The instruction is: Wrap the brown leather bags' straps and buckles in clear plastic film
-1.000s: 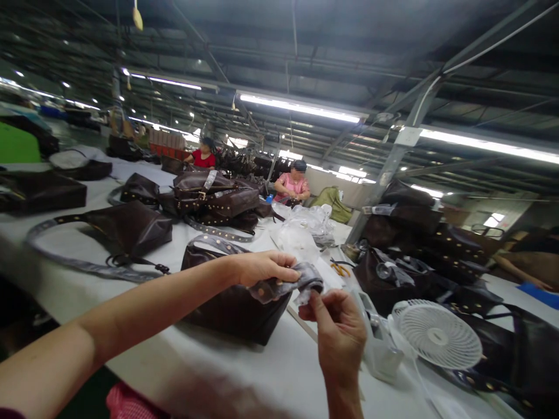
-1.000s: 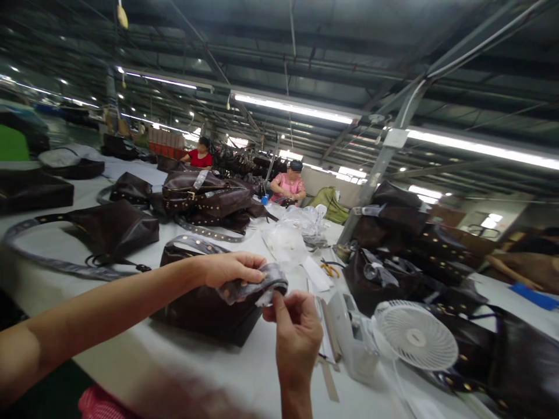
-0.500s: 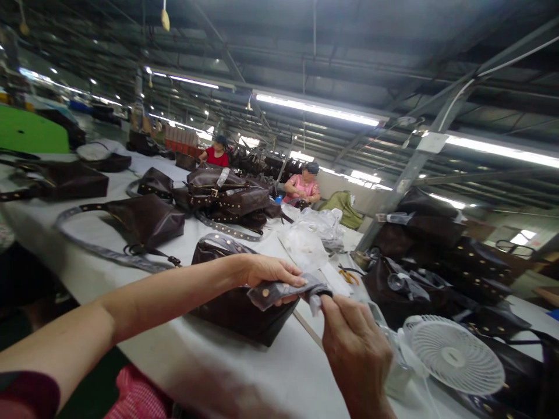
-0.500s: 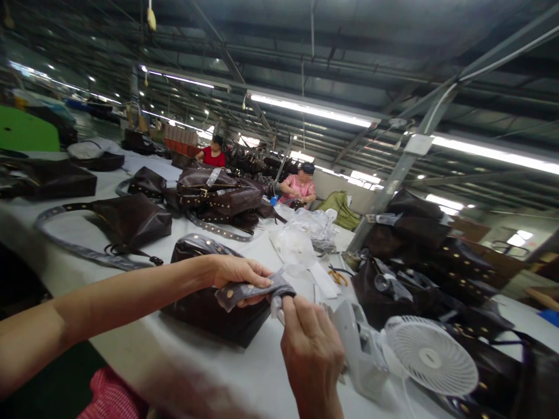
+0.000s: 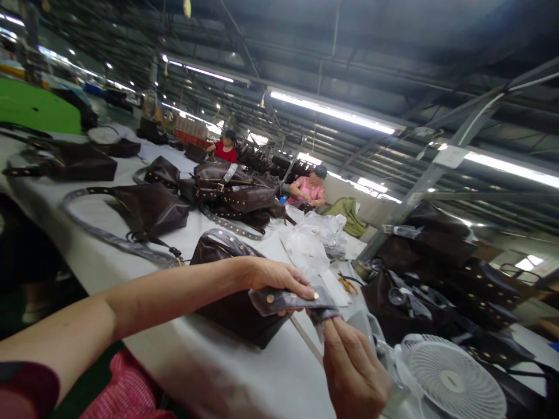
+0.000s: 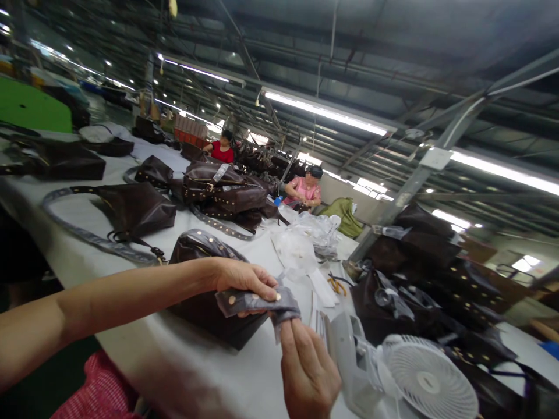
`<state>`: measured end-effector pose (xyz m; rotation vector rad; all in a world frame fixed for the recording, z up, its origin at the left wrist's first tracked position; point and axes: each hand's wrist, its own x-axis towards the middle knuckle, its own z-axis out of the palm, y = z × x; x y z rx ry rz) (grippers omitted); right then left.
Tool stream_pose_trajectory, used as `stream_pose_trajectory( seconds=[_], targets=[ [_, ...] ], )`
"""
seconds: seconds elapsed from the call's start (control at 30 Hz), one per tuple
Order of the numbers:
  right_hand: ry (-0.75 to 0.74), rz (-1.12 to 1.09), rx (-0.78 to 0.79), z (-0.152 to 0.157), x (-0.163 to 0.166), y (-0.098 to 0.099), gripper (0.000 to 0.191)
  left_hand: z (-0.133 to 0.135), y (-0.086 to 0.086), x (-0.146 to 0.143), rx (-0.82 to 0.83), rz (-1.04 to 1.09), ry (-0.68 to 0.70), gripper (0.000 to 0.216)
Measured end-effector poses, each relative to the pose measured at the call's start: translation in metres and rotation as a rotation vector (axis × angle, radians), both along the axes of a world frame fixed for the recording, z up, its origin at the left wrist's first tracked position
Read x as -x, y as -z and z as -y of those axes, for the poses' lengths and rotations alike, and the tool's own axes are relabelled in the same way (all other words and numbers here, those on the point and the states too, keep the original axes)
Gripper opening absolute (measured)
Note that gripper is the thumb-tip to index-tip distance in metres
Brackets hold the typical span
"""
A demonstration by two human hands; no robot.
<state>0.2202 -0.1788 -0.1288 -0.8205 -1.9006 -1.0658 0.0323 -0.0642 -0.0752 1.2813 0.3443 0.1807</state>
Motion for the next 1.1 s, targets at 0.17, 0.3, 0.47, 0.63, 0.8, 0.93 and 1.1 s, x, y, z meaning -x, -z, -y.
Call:
stream_pose_trajectory(
  seconds=[0.17,0.3,0.47,0.63,0.8,0.93,1.1],
  targets=[
    [0.016,-0.093,-0.001,-0.005,0.013,0.014,0.024,-0.006,0.001,-0.001,-0.010,-0.004,-0.025,0.030],
    [0.076,-0.163,-0.011,-0.013,0.022,0.022,0.014,-0.008,0.007,-0.007,-0.030,-0.060,-0.055,0.029],
    [0.267,-0.256,-0.069,-0.032,0.014,0.027,0.009,0.006,-0.007,-0.025,-0.280,-0.140,-0.329,0.019],
    [0.322,-0.476,-0.075,-0.047,0.012,0.028,0.020,0.041,-0.012,-0.036,-0.695,-0.078,-0.547,0.033],
    [0.249,-0.589,-0.041,-0.049,0.017,0.026,0.035,0.065,-0.006,-0.038,-0.995,-0.067,-0.635,0.030],
    [0.194,-0.685,0.034,-0.043,0.015,0.024,0.028,0.059,-0.011,-0.028,-0.755,0.077,-0.526,0.026],
    [0.179,-0.858,0.071,-0.039,0.018,0.023,0.023,0.050,-0.008,-0.024,-0.497,0.207,-0.462,0.022]
  ],
)
